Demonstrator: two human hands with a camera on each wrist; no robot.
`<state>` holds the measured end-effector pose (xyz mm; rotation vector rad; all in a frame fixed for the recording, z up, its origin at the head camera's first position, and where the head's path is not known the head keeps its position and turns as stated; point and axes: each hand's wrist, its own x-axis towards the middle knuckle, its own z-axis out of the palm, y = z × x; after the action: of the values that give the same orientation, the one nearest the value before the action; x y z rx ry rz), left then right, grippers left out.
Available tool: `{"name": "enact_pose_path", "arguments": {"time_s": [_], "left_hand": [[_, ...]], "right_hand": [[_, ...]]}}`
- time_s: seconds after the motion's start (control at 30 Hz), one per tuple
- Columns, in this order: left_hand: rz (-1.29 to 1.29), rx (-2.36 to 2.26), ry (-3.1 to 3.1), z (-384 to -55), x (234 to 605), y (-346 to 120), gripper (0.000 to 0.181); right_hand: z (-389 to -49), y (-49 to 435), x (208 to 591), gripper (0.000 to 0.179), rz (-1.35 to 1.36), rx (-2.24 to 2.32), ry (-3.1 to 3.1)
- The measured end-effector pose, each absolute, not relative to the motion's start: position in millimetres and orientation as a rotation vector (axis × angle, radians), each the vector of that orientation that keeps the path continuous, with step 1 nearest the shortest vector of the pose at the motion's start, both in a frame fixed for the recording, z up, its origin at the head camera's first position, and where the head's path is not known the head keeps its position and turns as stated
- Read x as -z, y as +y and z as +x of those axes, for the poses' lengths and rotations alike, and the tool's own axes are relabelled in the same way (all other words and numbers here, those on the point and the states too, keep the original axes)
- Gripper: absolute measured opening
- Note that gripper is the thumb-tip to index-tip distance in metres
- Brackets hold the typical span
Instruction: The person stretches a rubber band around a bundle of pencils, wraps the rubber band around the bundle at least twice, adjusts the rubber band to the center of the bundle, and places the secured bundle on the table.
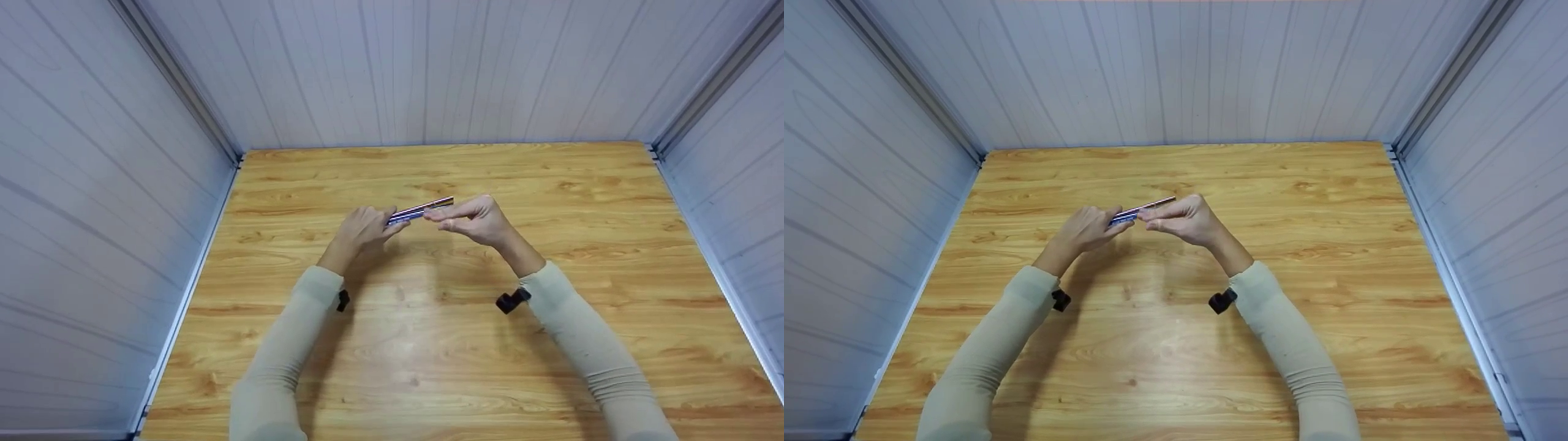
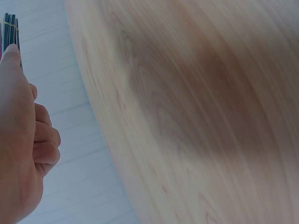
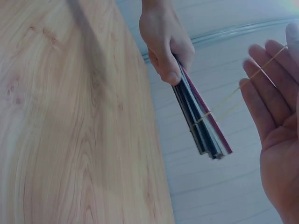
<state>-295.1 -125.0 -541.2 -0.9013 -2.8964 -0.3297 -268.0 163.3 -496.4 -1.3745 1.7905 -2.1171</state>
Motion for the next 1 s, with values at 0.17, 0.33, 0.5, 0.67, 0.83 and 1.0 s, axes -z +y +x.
{"name": "enact_pose_path", "arguments": {"time_s": [0.17, 0.33, 0.5, 0.67, 0.83, 1.0], "left_hand": [[-0.765, 0.654, -2.922, -314, 580, -127, 0.062], [-0.536, 0.983, -2.949, -293, 555, -108, 0.049], [-0.372, 1.202, -2.885, -285, 547, -100, 0.044], [-0.26, 1.272, -2.801, -282, 544, -99, 0.043], [-0.257, 1.297, -2.74, -282, 543, -97, 0.042], [-0.235, 1.276, -2.663, -282, 539, -94, 0.041]], "right_hand": [[-269, 156, 499, 0.057, -1.565, 2.007, 2.173], [-269, 148, 506, 0.073, -1.786, 1.846, 2.482], [-268, 145, 511, 0.086, -1.838, 1.81, 2.67], [-268, 147, 515, 0.092, -1.801, 1.922, 2.725], [-267, 147, 518, 0.098, -1.699, 2.021, 2.673], [-264, 146, 520, 0.115, -1.38, 2.275, 2.403]]}}
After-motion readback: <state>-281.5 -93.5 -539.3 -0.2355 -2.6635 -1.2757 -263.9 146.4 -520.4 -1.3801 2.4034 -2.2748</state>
